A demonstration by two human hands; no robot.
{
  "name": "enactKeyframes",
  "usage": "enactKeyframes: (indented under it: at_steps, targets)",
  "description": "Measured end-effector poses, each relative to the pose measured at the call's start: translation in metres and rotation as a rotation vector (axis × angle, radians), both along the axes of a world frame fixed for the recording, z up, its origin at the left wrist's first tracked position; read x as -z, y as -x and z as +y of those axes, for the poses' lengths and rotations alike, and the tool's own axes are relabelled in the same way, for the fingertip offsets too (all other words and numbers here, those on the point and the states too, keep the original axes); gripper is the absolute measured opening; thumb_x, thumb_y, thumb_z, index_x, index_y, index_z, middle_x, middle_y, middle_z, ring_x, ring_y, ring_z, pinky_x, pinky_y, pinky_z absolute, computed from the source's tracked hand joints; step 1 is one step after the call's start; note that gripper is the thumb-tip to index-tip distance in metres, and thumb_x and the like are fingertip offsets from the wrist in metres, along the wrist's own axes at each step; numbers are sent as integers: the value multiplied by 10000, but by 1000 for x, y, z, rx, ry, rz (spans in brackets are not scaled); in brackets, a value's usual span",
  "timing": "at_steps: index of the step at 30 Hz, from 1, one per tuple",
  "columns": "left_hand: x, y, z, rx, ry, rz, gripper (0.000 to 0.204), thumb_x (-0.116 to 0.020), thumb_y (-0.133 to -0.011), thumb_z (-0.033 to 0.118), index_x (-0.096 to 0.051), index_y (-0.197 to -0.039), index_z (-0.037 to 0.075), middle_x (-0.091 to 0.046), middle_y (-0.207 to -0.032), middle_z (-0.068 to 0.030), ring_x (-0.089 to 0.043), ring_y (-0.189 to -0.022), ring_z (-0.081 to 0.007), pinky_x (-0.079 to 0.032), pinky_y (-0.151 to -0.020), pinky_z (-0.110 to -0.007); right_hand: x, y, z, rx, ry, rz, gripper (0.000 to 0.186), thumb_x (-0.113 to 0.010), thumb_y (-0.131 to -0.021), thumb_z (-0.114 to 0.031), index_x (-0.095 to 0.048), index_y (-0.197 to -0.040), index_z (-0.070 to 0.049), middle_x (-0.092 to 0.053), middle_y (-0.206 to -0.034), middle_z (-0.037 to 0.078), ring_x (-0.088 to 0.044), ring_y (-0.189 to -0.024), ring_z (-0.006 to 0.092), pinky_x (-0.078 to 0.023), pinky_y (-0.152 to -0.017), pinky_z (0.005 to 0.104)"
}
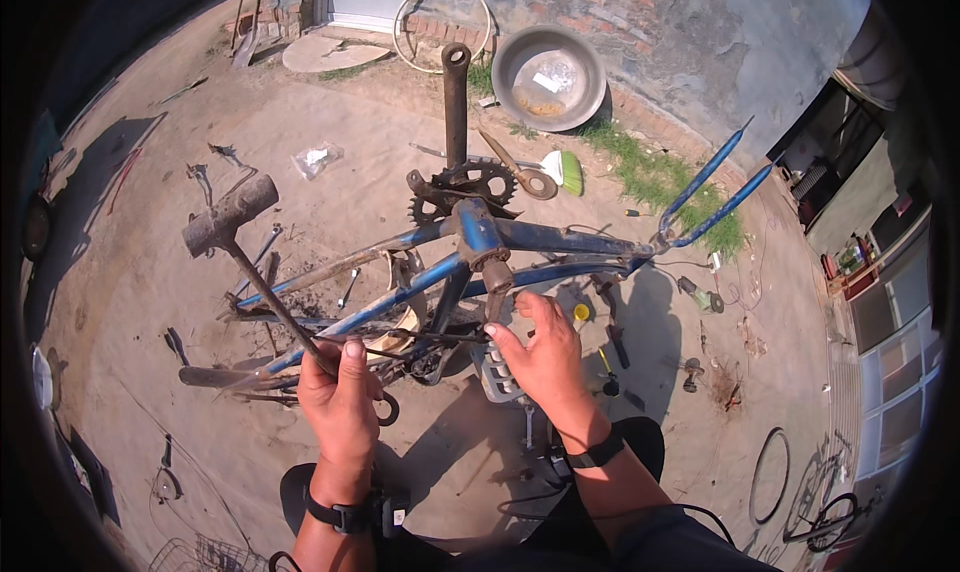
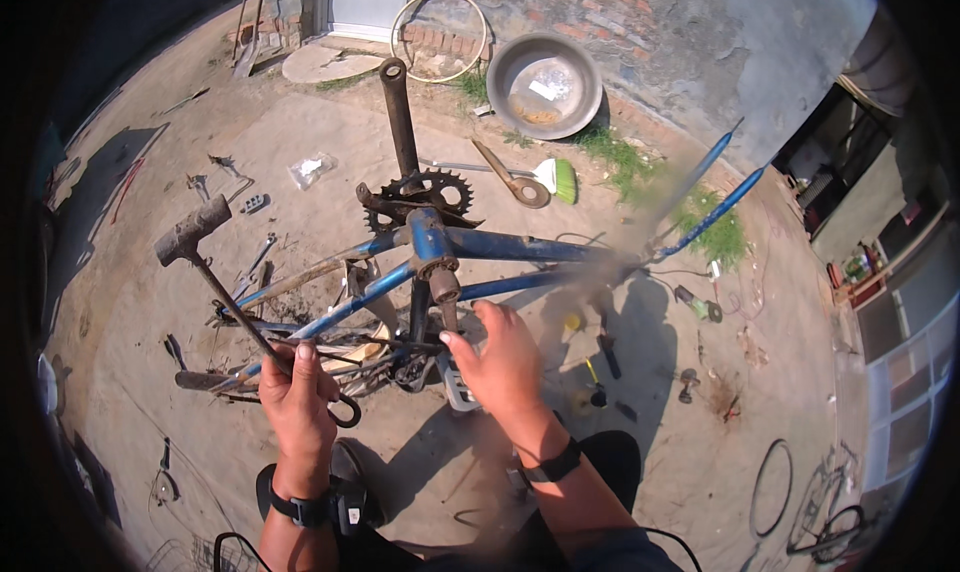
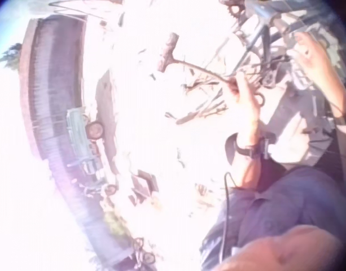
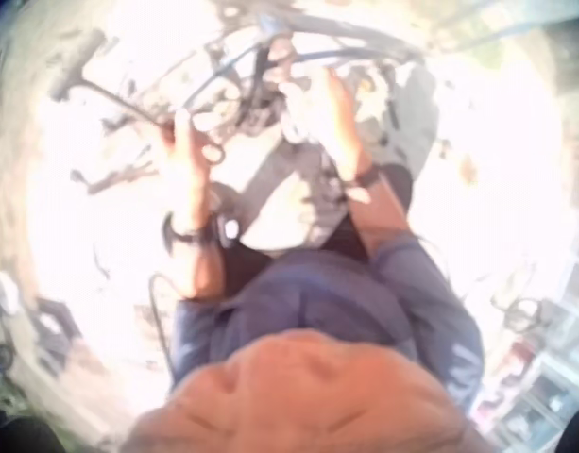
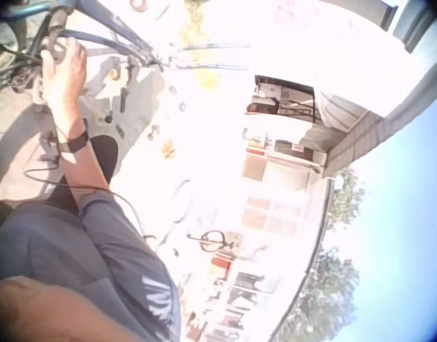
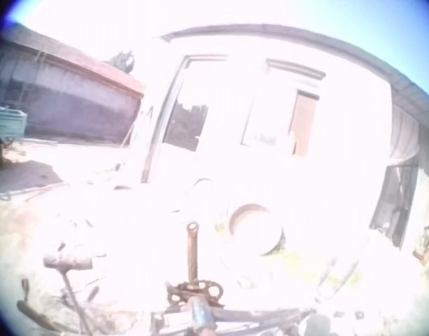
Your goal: The person waters a potted plant on a balcony, then moves to a cluttered outdoor yard and works on a bicycle frame using a hammer and a metal rod. The person repeatedly strikes a part of the bicycle frame with the hammer while holding the rod.
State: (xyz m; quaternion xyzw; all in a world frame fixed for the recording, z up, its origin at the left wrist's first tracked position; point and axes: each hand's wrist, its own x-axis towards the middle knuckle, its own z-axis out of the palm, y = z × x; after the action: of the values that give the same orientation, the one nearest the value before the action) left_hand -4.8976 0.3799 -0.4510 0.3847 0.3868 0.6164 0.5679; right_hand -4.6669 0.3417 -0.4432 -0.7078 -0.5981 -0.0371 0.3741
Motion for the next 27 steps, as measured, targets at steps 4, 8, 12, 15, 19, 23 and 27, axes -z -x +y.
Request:
enactKeyframes:
  at_steps: [4,8,12,15,19,23,27]
  targets:
    - [20,6,1,-40,79,20,151,-632,-1004,171,-523,-932,96,-491,-705,15,-402,-482,-75,-371,-438,-262,14,10,15,-34,160,68,328,-743,-881,-281,-612,-1045,-29,-671,-932,143,-655,-780,336,-516,-687,414]
    - [18,8,6,-73,71,47,165,-645,-997,175,-518,-923,99,-487,-676,20,-414,-483,-76,-380,-441,-259,20,11,21,20,217,101,238,-705,-913,-260,-632,-992,-47,-688,-848,151,-674,-772,340,-520,-676,419]
    - [19,12,8,-63,78,60,172,-654,-990,178,-518,-922,100,-479,-653,24,-418,-484,-76,-381,-442,-256,18,14,23,8,196,103,209,-684,-926,-249,-635,-973,-52,-684,-816,138,-673,-757,342,-521,-679,424]
    - [17,10,6,-46,90,67,172,-652,-992,183,-519,-922,100,-478,-647,26,-413,-485,-72,-380,-443,-254,23,12,25,19,173,82,206,-677,-930,-248,-635,-975,-52,-681,-817,138,-671,-759,341,-520,-679,425]
    - [16,6,12,-66,117,115,178,-642,-1000,202,-524,-920,96,-474,-651,33,-407,-489,-61,-376,-446,-247,21,11,25,21,189,74,199,-680,-926,-248,-637,-977,-61,-678,-810,133,-667,-753,339,-518,-675,418]
    - [17,2,25,-82,93,137,187,-634,-1007,225,-541,-919,90,-464,-661,45,-409,-495,-45,-369,-441,-224,15,13,23,18,214,95,192,-689,-920,-249,-641,-964,-68,-677,-802,128,-667,-747,332,-518,-669,414]
    - [17,2,29,-72,84,135,184,-633,-1008,224,-544,-921,88,-467,-662,44,-412,-495,-43,-371,-442,-219,23,10,25,16,172,88,189,-692,-919,-244,-639,-965,-69,-678,-790,122,-673,-743,320,-519,-667,411]
